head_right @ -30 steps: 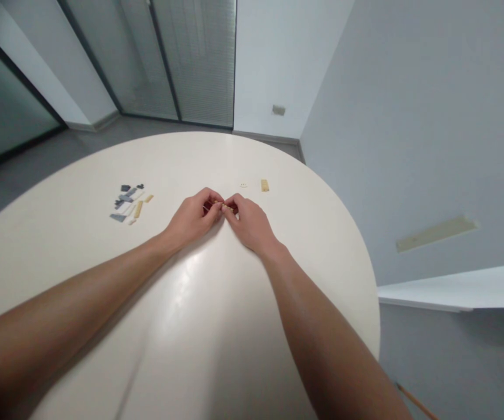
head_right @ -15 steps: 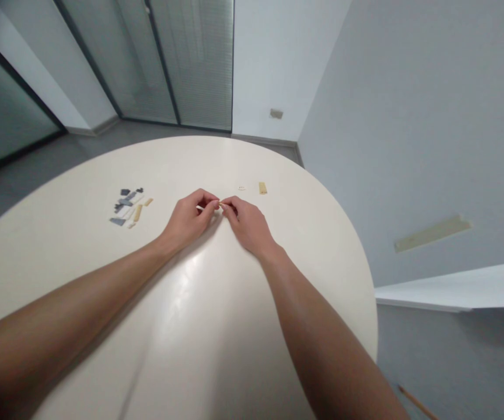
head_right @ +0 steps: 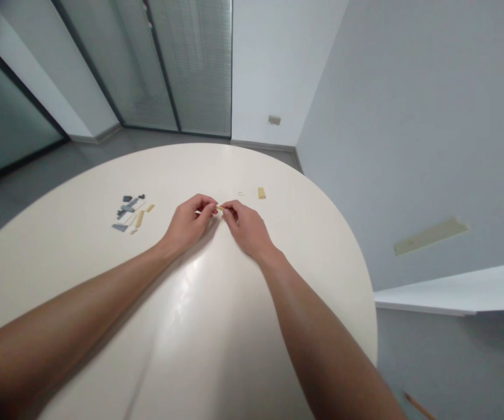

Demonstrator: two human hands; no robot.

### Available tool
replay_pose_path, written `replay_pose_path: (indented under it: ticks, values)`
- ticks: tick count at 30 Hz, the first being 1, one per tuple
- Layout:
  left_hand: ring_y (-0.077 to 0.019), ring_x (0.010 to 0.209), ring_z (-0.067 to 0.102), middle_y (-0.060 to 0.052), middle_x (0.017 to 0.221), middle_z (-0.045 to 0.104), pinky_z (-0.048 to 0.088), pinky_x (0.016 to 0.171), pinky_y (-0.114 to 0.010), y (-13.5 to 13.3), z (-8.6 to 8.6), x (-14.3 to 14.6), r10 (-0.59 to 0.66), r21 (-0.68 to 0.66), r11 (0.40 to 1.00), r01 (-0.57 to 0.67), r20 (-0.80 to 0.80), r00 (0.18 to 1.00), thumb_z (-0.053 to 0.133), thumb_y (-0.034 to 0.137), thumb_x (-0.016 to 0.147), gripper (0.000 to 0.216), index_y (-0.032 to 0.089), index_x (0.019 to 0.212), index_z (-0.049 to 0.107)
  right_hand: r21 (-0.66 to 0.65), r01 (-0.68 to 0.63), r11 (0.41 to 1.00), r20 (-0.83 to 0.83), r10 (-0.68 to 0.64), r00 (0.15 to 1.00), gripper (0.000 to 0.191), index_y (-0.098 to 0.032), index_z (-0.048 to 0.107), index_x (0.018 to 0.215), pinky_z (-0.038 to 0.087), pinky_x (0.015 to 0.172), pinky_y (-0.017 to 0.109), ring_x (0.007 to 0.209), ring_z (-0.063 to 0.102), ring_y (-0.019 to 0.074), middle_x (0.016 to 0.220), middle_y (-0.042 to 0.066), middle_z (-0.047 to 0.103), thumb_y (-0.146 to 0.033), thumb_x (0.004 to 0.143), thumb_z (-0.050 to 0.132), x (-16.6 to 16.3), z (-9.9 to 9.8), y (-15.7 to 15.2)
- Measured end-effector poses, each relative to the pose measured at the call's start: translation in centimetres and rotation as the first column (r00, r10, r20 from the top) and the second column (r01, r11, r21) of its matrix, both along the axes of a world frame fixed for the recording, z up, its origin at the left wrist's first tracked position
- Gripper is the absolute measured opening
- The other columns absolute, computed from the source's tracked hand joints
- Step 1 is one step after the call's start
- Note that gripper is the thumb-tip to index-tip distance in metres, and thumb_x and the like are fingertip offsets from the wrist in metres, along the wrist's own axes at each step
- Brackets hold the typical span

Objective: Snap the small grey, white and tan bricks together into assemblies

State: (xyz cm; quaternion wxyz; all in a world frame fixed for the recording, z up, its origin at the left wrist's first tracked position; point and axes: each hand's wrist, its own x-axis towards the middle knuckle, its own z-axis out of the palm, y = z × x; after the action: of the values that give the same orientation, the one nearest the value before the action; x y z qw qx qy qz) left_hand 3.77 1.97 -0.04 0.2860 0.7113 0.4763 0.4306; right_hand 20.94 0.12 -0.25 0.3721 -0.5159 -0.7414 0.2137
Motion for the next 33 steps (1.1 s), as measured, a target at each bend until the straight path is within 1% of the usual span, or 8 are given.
replay_pose_path:
  ticks: [3, 8, 15, 20, 24, 27, 30, 33]
  values:
    - [-0.0170, 0.084, 0.067, -0.005, 0.092, 0.074, 0.051, 0.082, -0.032, 0.1, -0.1, 0.0, 0.003, -0.009, 1.000, -0.003, 0.013, 1.000, 0.050, 0.028, 0.097, 0.019, 0.018, 0.098, 0.067, -0.004, -0.003, 1.000, 0.006, 0.003, 1.000, 0.023, -0.021, 0.067, 0.114, 0.048, 0.085, 0.031, 0.090, 0.067, 0.0178, 0.104, 0.006, 0.075, -0.028, 0.098, 0.052, 0.0, -0.1, 0.0]
    - [-0.0176, 0.086, 0.069, -0.006, 0.094, 0.075, 0.052, 0.083, -0.033, 0.0, 0.0, 0.1, 0.001, -0.021, 1.000, 0.000, 0.030, 1.000, 0.048, 0.030, 0.098, 0.023, 0.018, 0.101, 0.068, 0.009, -0.003, 1.000, -0.004, 0.003, 1.000, 0.022, -0.021, 0.068, 0.113, 0.048, 0.085, 0.031, 0.091, 0.067, 0.0175, 0.105, 0.005, 0.075, -0.027, 0.099, 0.052, 0.1, -0.2, 0.1]
    - [-0.0178, 0.087, 0.068, -0.006, 0.098, 0.075, 0.053, 0.079, -0.032, -0.2, 0.1, 0.1, 0.018, -0.018, 1.000, -0.017, 0.028, 0.999, 0.052, 0.030, 0.095, 0.022, 0.018, 0.102, 0.069, 0.003, -0.018, 1.000, -0.008, 0.018, 1.000, 0.027, -0.021, 0.070, 0.110, 0.047, 0.083, 0.030, 0.091, 0.067, 0.0166, 0.101, 0.004, 0.076, -0.030, 0.103, 0.045, 0.1, 0.0, 0.1]
    - [-0.0180, 0.086, 0.068, -0.006, 0.095, 0.075, 0.053, 0.079, -0.031, 0.0, -0.1, 0.0, 0.021, -0.028, 0.999, -0.020, 0.046, 0.999, 0.053, 0.031, 0.095, 0.020, 0.018, 0.099, 0.069, 0.066, -0.008, 0.998, -0.026, 0.010, 1.000, 0.024, -0.022, 0.070, 0.109, 0.048, 0.089, 0.032, 0.097, 0.066, 0.0173, 0.109, 0.005, 0.074, -0.030, 0.101, 0.049, 0.1, -0.1, 0.2]
    - [-0.0177, 0.084, 0.068, -0.006, 0.093, 0.074, 0.053, 0.078, -0.032, 0.2, -0.2, 0.0, 0.016, -0.035, 0.999, -0.013, 0.064, 0.998, 0.054, 0.032, 0.094, 0.019, 0.019, 0.096, 0.068, 0.116, 0.011, 0.993, -0.025, -0.008, 1.000, 0.021, -0.022, 0.068, 0.112, 0.050, 0.090, 0.033, 0.094, 0.065, 0.0169, 0.110, 0.005, 0.073, -0.026, 0.097, 0.054, 0.1, 0.0, 0.1]
    - [-0.0177, 0.082, 0.069, -0.006, 0.093, 0.074, 0.053, 0.077, -0.032, 0.2, -0.3, 0.0, 0.019, -0.049, 0.999, -0.015, 0.085, 0.996, 0.054, 0.033, 0.094, 0.019, 0.019, 0.097, 0.067, 0.125, 0.004, 0.992, 0.016, -0.007, 1.000, 0.019, -0.022, 0.068, 0.109, 0.049, 0.089, 0.033, 0.094, 0.065, 0.0174, 0.107, 0.005, 0.073, -0.025, 0.096, 0.055, 0.0, 0.1, 0.0]
    - [-0.0185, 0.084, 0.069, -0.006, 0.092, 0.075, 0.053, 0.081, -0.034, 0.2, -0.5, 0.0, 0.027, -0.047, 0.999, -0.023, 0.075, 0.997, 0.054, 0.033, 0.094, 0.020, 0.019, 0.101, 0.067, 0.116, 0.061, 0.991, 0.064, -0.069, 0.996, 0.017, -0.022, 0.070, 0.105, 0.049, 0.089, 0.035, 0.094, 0.066, 0.0187, 0.103, 0.004, 0.075, -0.026, 0.096, 0.056, 0.3, 0.2, 0.0]
    - [-0.0202, 0.090, 0.069, -0.008, 0.098, 0.075, 0.052, 0.085, -0.036, 0.2, -0.6, 0.0, 0.042, -0.050, 0.998, -0.041, 0.023, 0.999, 0.053, 0.031, 0.094, 0.020, 0.020, 0.102, 0.067, 0.106, 0.231, 0.967, 0.073, -0.239, 0.968, 0.018, -0.022, 0.070, 0.105, 0.050, 0.089, 0.037, 0.093, 0.067, 0.0200, 0.104, 0.005, 0.075, -0.026, 0.094, 0.056, 1.2, 0.2, 0.2]
